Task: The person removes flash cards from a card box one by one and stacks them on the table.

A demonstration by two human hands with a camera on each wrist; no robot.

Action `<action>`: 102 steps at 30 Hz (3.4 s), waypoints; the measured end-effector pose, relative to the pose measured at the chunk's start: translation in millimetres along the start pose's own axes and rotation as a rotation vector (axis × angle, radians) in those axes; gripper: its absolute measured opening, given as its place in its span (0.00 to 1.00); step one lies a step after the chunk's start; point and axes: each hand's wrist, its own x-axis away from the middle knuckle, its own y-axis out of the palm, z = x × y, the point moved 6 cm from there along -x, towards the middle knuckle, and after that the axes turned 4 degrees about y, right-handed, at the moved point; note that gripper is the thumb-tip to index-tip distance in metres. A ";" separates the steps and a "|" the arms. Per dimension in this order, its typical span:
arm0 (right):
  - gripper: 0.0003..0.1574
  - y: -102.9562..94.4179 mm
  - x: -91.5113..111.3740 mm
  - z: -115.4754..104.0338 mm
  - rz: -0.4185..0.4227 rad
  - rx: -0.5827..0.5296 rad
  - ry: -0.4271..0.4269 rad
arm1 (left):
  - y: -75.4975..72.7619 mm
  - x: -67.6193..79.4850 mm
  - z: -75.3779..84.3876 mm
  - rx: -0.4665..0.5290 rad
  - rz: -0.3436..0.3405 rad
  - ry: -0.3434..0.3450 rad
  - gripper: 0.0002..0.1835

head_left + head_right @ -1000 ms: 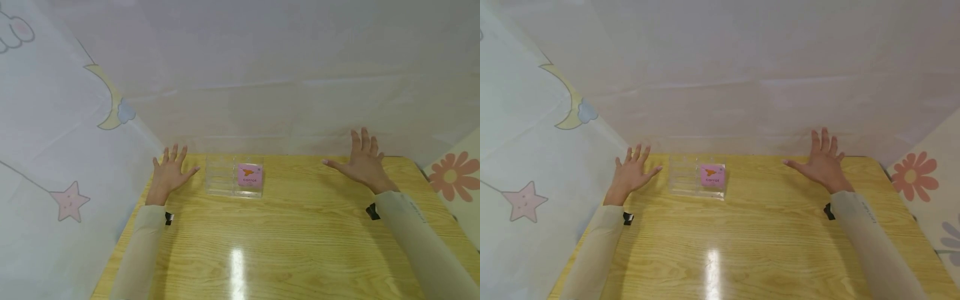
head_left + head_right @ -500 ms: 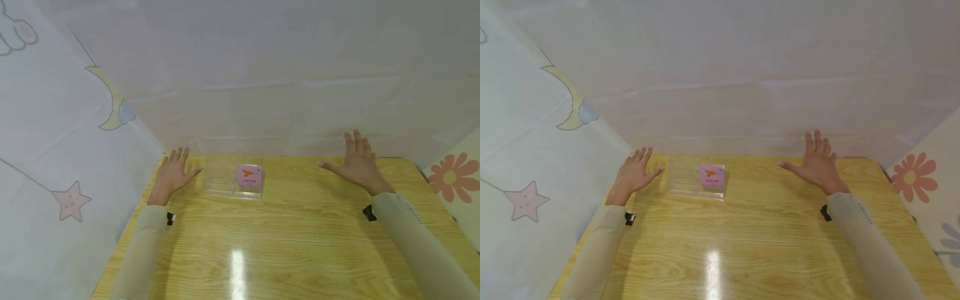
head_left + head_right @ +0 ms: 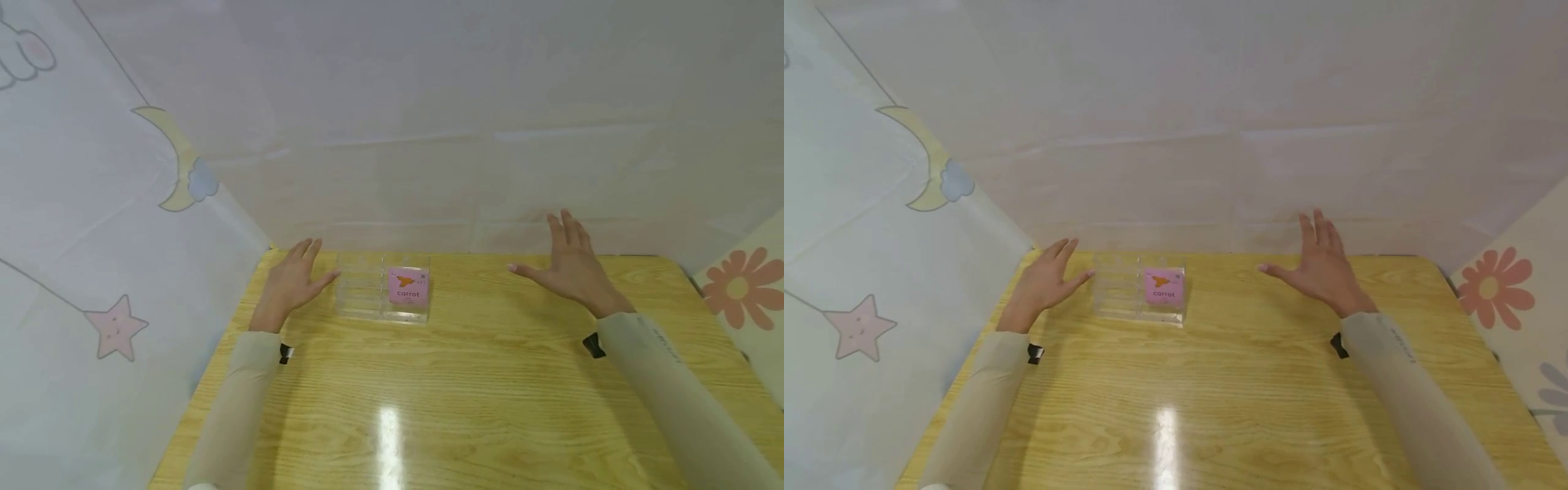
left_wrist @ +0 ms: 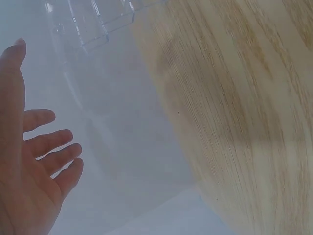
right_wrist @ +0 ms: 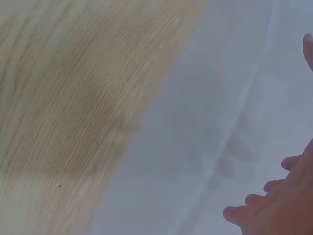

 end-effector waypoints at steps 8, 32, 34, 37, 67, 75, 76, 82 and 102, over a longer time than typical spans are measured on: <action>0.82 4.7 -1.3 -12.1 -0.025 0.001 -0.019 | 3.9 -2.8 9.1 -0.005 -0.026 0.026 0.52; 0.73 20.0 2.5 -46.7 -0.110 -0.085 -0.062 | 17.8 -12.9 36.7 0.012 -0.017 0.097 0.49; 0.73 22.3 1.5 -50.8 -0.104 -0.083 -0.077 | 19.2 -13.3 37.9 -0.004 -0.012 0.100 0.50; 0.73 25.1 -0.4 -57.5 -0.091 -0.071 -0.103 | 22.3 -14.2 40.6 -0.016 -0.014 0.108 0.51; 0.67 61.7 -10.7 -140.6 -0.121 -0.052 -0.275 | 43.3 -26.8 59.5 -0.028 -0.051 0.164 0.49; 0.67 75.9 -16.2 -161.2 -0.109 -0.016 -0.348 | 44.3 -31.1 61.4 -0.026 -0.041 0.166 0.44; 0.66 77.2 -16.7 -163.3 -0.108 -0.019 -0.353 | 44.4 -31.8 61.4 -0.024 -0.041 0.166 0.42; 0.65 84.6 -16.8 -171.6 -0.115 -0.017 -0.366 | 44.5 -35.8 62.2 -0.037 -0.029 0.179 0.36; 0.55 103.6 -10.0 -181.1 -0.100 0.056 -0.451 | 48.8 -37.2 64.1 -0.027 -0.006 0.194 0.37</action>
